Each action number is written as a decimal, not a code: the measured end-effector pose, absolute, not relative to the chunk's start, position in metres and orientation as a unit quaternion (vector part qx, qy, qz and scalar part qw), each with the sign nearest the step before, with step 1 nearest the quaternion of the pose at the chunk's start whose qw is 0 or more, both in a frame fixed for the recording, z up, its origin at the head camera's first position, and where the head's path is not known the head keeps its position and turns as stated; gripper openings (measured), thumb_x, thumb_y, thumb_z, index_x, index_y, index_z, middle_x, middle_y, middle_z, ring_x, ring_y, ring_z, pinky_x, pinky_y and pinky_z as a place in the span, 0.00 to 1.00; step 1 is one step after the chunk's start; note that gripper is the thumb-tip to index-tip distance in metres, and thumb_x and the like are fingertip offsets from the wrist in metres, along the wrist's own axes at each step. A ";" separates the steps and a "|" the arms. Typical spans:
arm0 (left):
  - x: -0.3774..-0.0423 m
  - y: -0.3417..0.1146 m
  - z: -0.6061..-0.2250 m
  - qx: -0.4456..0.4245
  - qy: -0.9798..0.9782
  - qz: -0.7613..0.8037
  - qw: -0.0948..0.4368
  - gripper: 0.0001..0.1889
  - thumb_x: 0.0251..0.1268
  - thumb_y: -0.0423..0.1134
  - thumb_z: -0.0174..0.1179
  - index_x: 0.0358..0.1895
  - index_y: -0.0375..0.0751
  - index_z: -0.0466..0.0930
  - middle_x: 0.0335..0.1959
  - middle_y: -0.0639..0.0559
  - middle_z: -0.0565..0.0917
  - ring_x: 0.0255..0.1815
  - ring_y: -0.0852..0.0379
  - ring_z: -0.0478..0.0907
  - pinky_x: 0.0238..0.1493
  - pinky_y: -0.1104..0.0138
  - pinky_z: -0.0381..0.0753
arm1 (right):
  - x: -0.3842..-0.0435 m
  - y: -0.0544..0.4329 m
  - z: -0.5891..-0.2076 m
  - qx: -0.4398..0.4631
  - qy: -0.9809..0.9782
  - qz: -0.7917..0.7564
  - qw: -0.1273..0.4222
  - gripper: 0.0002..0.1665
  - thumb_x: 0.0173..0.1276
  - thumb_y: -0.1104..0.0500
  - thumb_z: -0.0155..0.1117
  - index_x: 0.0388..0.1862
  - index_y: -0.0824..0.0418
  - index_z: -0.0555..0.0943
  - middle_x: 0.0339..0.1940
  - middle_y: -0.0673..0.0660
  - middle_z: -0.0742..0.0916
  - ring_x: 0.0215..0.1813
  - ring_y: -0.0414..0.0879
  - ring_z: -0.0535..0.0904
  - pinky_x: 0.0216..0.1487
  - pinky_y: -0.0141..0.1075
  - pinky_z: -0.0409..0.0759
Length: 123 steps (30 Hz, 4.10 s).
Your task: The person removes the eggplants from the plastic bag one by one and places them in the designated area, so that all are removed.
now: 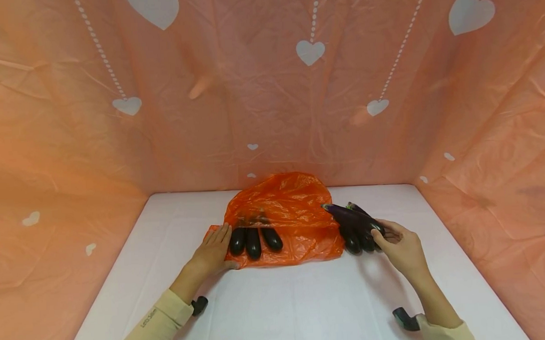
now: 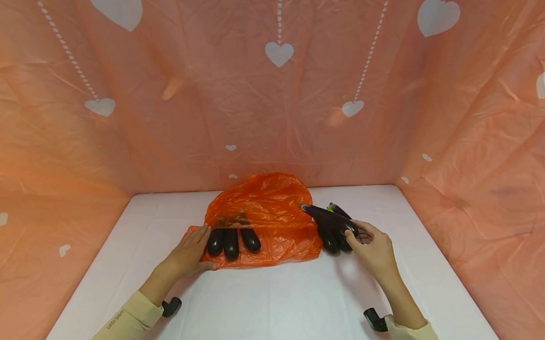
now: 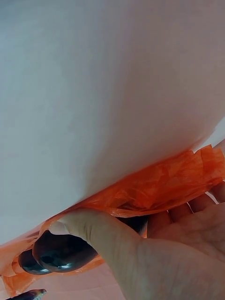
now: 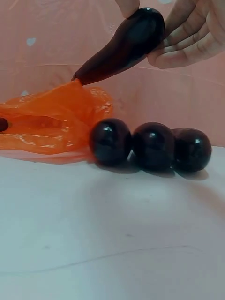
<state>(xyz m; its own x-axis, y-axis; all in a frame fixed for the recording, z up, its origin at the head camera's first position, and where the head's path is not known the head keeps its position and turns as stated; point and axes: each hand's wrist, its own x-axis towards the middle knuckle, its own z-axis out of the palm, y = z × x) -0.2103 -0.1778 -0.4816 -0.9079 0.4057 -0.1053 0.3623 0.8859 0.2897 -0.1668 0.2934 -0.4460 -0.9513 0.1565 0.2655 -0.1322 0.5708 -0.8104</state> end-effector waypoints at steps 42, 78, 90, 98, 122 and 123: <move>-0.209 -0.177 -0.480 0.201 0.967 0.134 0.075 0.56 0.66 0.52 0.76 0.81 0.17 0.53 0.84 0.23 0.54 0.86 0.28 0.51 0.85 0.40 0.51 | -0.189 0.350 -0.476 -0.129 -0.880 0.417 0.190 0.28 0.74 0.54 0.71 0.61 0.75 0.85 0.49 0.75 0.90 0.30 0.13 0.72 0.38 0.14 0.69; -0.211 -0.177 -0.483 0.196 0.969 0.129 0.081 0.56 0.66 0.52 0.76 0.81 0.18 0.53 0.85 0.24 0.53 0.86 0.29 0.50 0.85 0.40 0.51 | -0.196 0.358 -0.480 -0.104 -0.914 0.385 0.070 0.26 0.75 0.61 0.70 0.62 0.79 0.80 0.51 0.74 0.90 0.54 0.67 0.89 0.37 0.26 0.76; -0.213 -0.177 -0.483 0.203 0.968 0.122 0.082 0.57 0.66 0.52 0.76 0.81 0.18 0.52 0.85 0.23 0.53 0.86 0.29 0.50 0.86 0.40 0.50 | -0.196 0.362 -0.485 -0.102 -0.922 0.367 0.067 0.26 0.77 0.59 0.68 0.62 0.79 0.81 0.52 0.74 0.90 0.57 0.70 0.87 0.48 0.42 0.80; -0.212 -0.176 -0.481 0.199 0.968 0.126 0.083 0.56 0.66 0.52 0.76 0.81 0.18 0.53 0.85 0.23 0.53 0.86 0.29 0.49 0.86 0.40 0.50 | -0.194 0.361 -0.484 -0.103 -0.923 0.361 0.086 0.27 0.77 0.57 0.68 0.63 0.78 0.80 0.53 0.75 0.89 0.57 0.70 0.87 0.50 0.47 0.82; -0.210 -0.177 -0.481 0.198 0.969 0.123 0.083 0.55 0.67 0.52 0.75 0.81 0.17 0.52 0.85 0.24 0.52 0.86 0.29 0.49 0.86 0.40 0.49 | -0.181 0.314 -0.457 -0.040 -0.905 0.393 0.157 0.21 0.75 0.62 0.72 0.60 0.74 0.84 0.50 0.72 0.91 0.48 0.61 0.91 0.40 0.13 0.74; -0.211 -0.177 -0.482 0.197 0.969 0.124 0.083 0.56 0.67 0.52 0.75 0.81 0.18 0.52 0.85 0.24 0.52 0.87 0.29 0.49 0.86 0.40 0.49 | -0.182 0.312 -0.458 -0.035 -0.905 0.395 0.157 0.21 0.75 0.62 0.72 0.60 0.74 0.84 0.50 0.72 0.91 0.49 0.62 0.91 0.41 0.13 0.74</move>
<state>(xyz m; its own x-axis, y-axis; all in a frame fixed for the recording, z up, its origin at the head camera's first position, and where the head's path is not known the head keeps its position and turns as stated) -0.2105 -0.1770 -0.4817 -0.9084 0.4029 -0.1119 0.3616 0.8912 0.2738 -0.1815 0.3124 -0.4576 -0.9483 0.1877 0.2559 -0.0599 0.6860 -0.7252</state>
